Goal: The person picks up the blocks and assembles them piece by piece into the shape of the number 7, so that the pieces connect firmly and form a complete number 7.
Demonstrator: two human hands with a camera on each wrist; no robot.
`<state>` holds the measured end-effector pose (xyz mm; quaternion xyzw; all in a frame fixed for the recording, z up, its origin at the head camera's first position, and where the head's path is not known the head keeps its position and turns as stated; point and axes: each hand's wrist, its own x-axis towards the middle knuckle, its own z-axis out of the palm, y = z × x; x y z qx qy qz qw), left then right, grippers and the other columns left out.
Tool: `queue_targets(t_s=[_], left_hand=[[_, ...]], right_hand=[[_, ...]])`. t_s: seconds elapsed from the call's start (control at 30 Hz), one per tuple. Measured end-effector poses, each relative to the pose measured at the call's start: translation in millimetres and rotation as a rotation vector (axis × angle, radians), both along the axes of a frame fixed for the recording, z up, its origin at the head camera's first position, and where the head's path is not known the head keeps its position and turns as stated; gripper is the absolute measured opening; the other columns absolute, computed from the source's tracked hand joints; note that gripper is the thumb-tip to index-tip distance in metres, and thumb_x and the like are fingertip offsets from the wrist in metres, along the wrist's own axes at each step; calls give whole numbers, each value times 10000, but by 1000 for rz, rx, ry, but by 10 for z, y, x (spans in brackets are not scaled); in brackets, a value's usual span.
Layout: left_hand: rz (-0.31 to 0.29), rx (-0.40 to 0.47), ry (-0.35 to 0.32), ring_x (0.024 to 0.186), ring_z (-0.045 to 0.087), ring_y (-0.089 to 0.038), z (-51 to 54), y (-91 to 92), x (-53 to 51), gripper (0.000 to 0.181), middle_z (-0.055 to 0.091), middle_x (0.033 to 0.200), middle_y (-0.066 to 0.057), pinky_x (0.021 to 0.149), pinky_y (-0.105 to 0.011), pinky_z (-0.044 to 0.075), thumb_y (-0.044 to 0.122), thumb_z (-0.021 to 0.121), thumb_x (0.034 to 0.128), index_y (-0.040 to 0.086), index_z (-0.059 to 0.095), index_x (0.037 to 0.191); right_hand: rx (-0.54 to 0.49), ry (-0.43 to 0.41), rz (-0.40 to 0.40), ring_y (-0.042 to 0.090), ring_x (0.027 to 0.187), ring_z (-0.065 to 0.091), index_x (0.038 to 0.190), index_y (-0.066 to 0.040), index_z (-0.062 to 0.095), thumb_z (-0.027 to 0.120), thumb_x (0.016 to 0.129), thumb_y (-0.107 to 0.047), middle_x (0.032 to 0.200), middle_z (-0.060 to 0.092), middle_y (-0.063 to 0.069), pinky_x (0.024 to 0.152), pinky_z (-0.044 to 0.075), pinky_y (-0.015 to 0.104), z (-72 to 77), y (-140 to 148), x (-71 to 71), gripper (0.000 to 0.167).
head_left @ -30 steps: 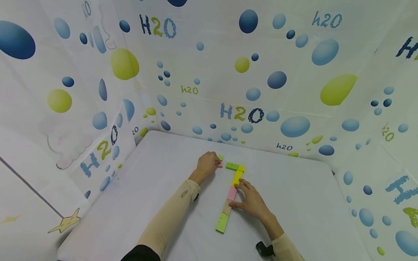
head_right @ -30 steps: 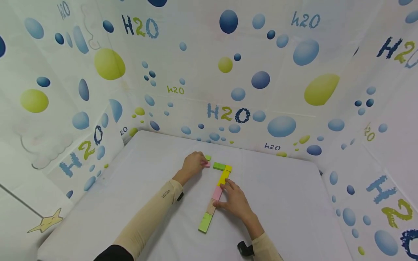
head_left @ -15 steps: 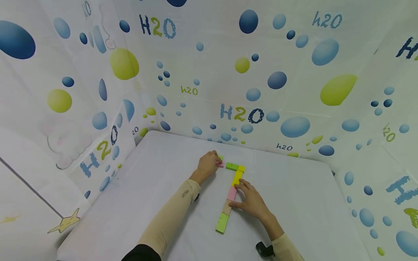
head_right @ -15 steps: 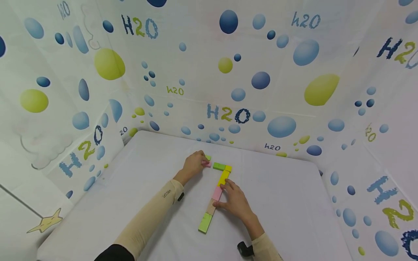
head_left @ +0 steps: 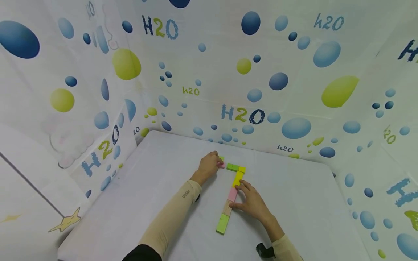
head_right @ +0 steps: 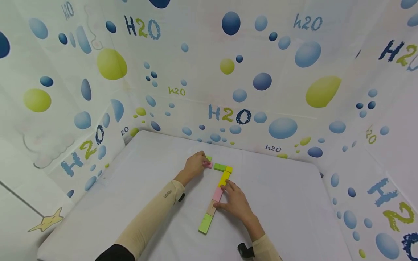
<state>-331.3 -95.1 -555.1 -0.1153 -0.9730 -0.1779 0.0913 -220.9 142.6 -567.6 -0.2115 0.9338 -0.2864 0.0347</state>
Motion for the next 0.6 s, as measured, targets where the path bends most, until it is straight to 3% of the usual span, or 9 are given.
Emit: queue_targets(t_s=[0.6], left_hand=[[-7,20,-13,998,651,-186,-20,51,2,226,637,1054,-20,917,-331,573,31,758,906,161,847,1067]], right_hand=[[-1,4,-2,425,1431,457,1411,-84,641,894,749,-551,1603,441,166,1124,428,604,24,-11,20,849]])
